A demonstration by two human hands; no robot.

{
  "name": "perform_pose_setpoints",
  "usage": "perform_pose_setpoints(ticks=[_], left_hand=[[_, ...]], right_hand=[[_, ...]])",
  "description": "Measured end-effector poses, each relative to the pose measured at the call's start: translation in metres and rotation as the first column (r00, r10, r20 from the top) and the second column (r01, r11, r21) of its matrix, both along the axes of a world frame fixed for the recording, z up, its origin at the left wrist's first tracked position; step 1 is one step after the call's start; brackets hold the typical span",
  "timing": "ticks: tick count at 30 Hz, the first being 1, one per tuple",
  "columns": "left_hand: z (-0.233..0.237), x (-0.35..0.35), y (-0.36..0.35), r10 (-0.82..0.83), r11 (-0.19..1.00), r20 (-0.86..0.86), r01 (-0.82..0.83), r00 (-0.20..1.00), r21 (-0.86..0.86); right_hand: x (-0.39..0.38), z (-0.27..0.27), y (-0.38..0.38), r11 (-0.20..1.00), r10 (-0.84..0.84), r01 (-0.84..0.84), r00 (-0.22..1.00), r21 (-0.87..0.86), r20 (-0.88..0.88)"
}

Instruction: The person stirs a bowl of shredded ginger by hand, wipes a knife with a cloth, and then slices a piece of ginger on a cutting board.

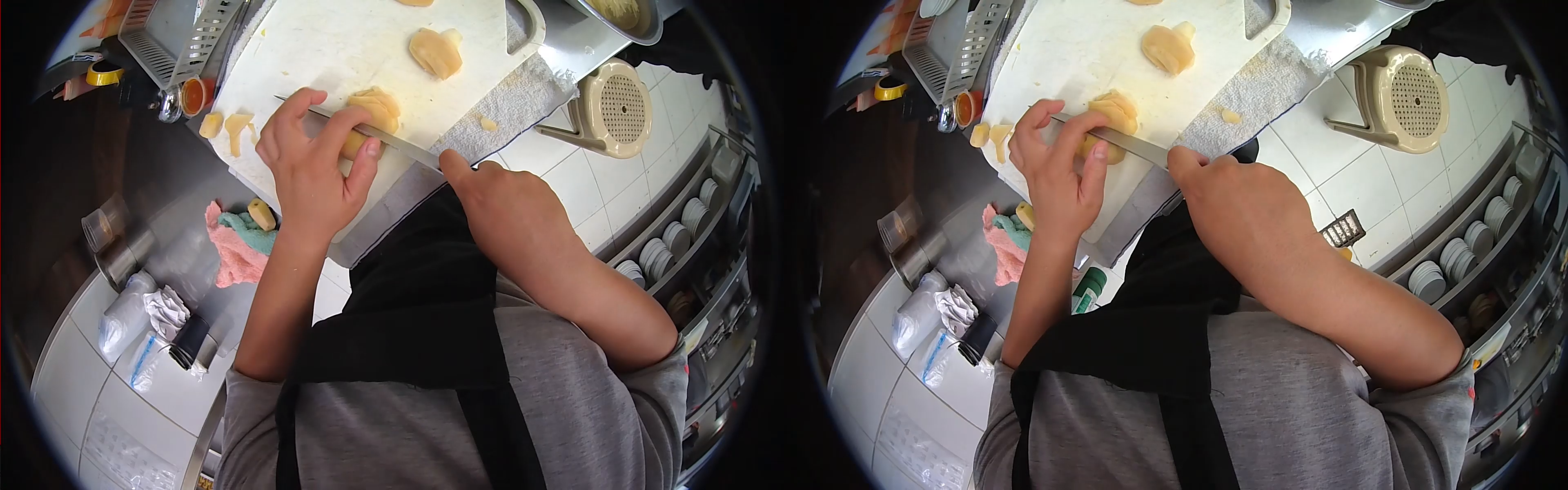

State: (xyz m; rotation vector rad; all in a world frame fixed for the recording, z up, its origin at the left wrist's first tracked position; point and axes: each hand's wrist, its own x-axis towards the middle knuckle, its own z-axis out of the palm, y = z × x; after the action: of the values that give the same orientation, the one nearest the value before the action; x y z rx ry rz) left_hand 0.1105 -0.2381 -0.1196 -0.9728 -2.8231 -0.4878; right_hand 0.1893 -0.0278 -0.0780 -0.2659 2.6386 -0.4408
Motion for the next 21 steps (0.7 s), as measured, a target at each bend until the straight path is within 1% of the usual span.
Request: perform_pose_setpoints(ticks=[1, 2, 3, 5, 6, 7, 10, 11, 13, 16, 20, 21], left_hand=[[-0.005, 0.004, -0.004, 0.001, 1.0, -0.001, -0.001, 1.0, 0.001], [-0.016, 0.013, -0.011, 0.033, 0.984, -0.036, -0.026, 0.999, 0.174], [-0.024, 0.019, -0.015, 0.069, 0.939, -0.063, -0.043, 0.996, 0.342], [-0.031, 0.021, -0.013, 0.052, 0.938, -0.038, -0.036, 0.998, 0.344], [-0.033, 0.022, -0.012, 0.037, 0.937, -0.015, -0.029, 0.999, 0.347], [-0.034, 0.022, -0.012, 0.037, 0.937, -0.013, -0.03, 0.999, 0.347], [-0.035, 0.021, -0.01, 0.037, 0.928, -0.043, -0.019, 0.998, 0.372], [-0.036, 0.021, -0.01, 0.049, 0.925, -0.059, -0.023, 0.997, 0.379], [-0.036, 0.021, -0.01, 0.06, 0.923, -0.071, -0.029, 0.996, 0.385], [-0.036, 0.021, -0.011, 0.059, 0.927, -0.061, -0.032, 0.996, 0.373], [-0.036, 0.02, -0.011, 0.051, 0.933, -0.061, -0.026, 0.997, 0.359], [-0.036, 0.02, -0.011, 0.049, 0.932, -0.054, -0.026, 0.997, 0.362]], right_hand=[[-0.001, 0.0, 0.001, 1.0, 0.003, -0.003, 1.0, 0.002, 0.004], [-0.001, 0.0, 0.001, 1.0, 0.003, -0.003, 1.0, 0.002, 0.004], [-0.001, 0.0, 0.002, 1.0, -0.002, 0.002, 1.0, -0.017, 0.007], [0.0, -0.001, 0.002, 0.999, -0.008, 0.008, 1.0, -0.036, 0.016], [-0.001, 0.0, 0.003, 0.999, -0.012, 0.016, 0.997, -0.048, 0.076], [-0.001, 0.001, 0.004, 0.998, -0.016, 0.024, 0.991, -0.058, 0.135], [0.007, 0.019, 0.009, 0.999, -0.022, 0.029, 0.984, -0.037, 0.175], [0.012, 0.024, 0.012, 0.999, -0.021, 0.028, 0.984, -0.038, 0.177], [0.024, 0.032, 0.021, 0.998, 0.047, -0.05, 0.996, 0.033, 0.072], [0.028, 0.035, 0.026, 0.998, 0.04, -0.045, 0.993, 0.04, 0.108], [0.026, 0.035, 0.022, 0.998, 0.045, -0.05, 0.994, 0.043, 0.098], [0.025, 0.036, 0.02, 0.998, 0.028, -0.037, 0.987, 0.051, 0.16]])
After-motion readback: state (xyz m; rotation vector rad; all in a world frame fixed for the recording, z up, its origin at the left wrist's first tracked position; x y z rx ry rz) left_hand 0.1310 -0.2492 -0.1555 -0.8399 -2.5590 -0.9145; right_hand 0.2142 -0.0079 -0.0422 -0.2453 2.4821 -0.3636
